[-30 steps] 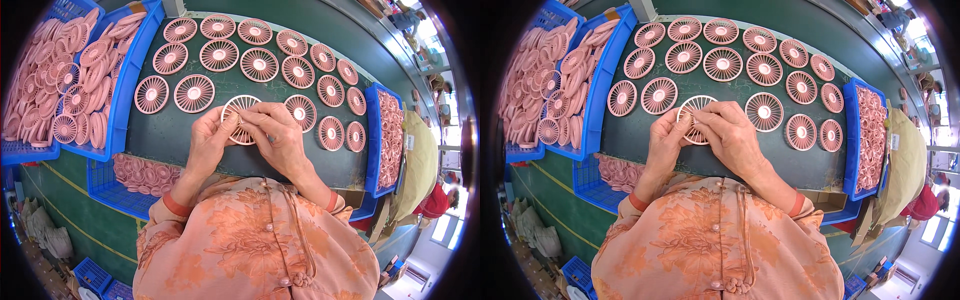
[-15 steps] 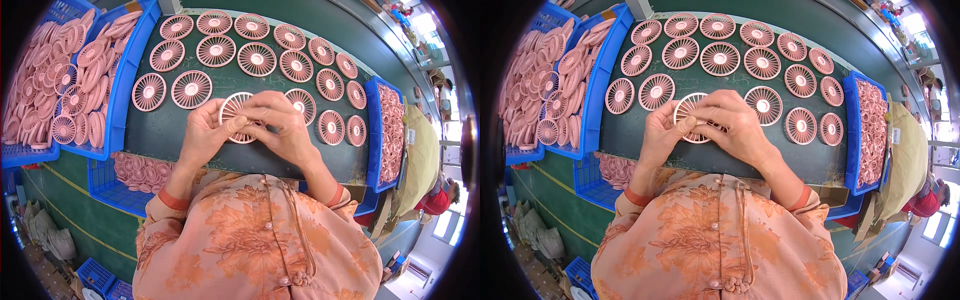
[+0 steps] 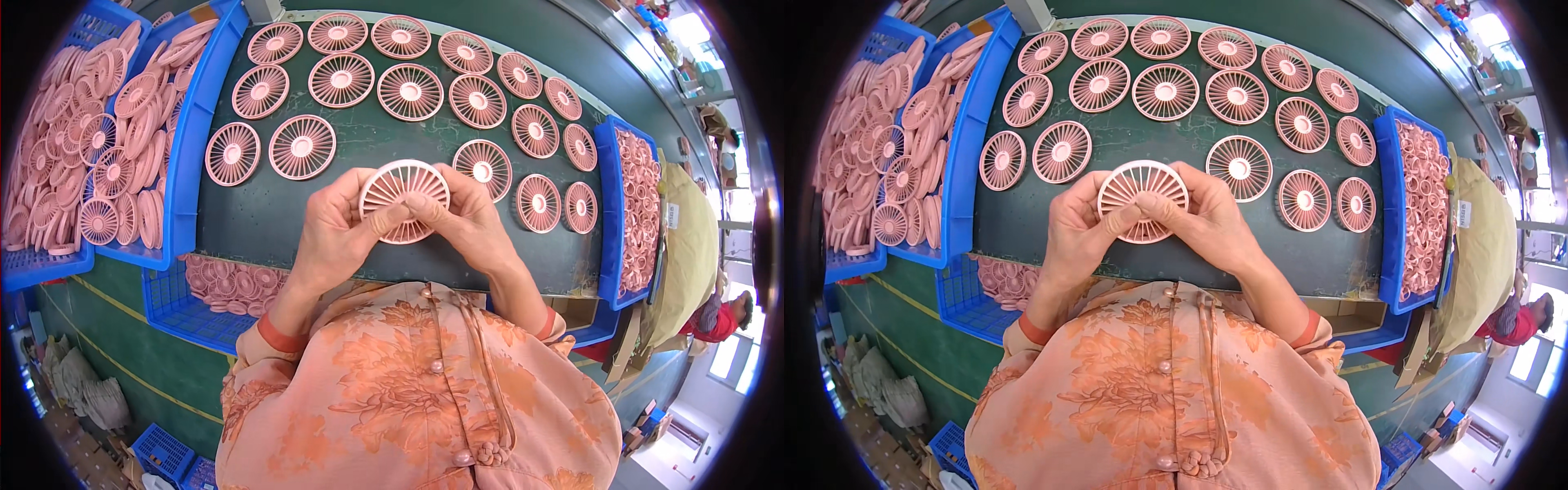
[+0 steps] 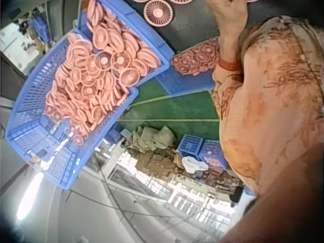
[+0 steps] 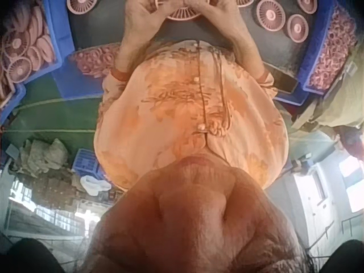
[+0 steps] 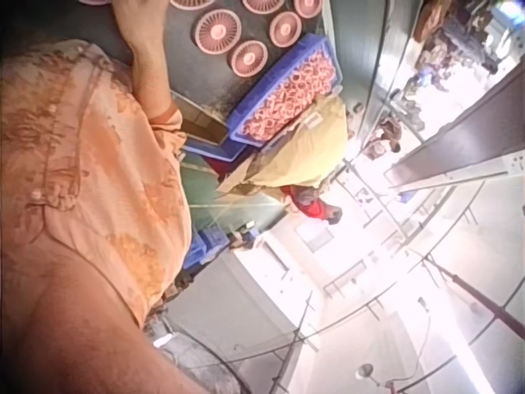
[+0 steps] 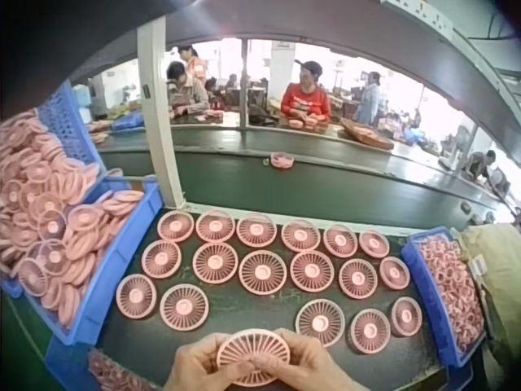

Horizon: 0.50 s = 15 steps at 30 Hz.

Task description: The person assembles fan covers by inserting small plastic rings into them by hand and arranging the assembled covers in rows on the table.

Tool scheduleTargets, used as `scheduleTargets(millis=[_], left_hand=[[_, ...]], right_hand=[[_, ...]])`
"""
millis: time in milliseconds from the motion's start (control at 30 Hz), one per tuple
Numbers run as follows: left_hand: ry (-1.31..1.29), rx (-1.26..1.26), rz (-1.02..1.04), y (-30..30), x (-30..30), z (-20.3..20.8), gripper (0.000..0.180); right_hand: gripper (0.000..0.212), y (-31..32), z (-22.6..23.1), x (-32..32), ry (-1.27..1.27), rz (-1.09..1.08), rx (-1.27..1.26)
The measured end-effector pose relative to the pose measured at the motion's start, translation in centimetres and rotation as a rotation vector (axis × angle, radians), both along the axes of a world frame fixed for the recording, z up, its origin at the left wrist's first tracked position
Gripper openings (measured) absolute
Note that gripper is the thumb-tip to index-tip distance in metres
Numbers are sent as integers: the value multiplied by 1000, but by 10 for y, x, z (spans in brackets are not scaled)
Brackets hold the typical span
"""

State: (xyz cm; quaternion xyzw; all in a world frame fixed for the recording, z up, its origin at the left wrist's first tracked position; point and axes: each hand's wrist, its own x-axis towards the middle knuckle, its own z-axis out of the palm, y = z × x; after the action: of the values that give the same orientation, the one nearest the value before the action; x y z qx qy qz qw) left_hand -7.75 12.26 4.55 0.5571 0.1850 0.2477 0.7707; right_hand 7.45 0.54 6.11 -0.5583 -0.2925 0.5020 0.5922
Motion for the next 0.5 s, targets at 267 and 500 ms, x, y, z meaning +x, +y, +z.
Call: scheduleTargets(millis=[267,500], left_hand=[[26,163,-7,-12,-9,15,25],[4,739,103,-3,-11,31,20]], right_hand=[[14,-7,19,-6,-136,19,97],[24,-6,8,-7,-209,-68,341]])
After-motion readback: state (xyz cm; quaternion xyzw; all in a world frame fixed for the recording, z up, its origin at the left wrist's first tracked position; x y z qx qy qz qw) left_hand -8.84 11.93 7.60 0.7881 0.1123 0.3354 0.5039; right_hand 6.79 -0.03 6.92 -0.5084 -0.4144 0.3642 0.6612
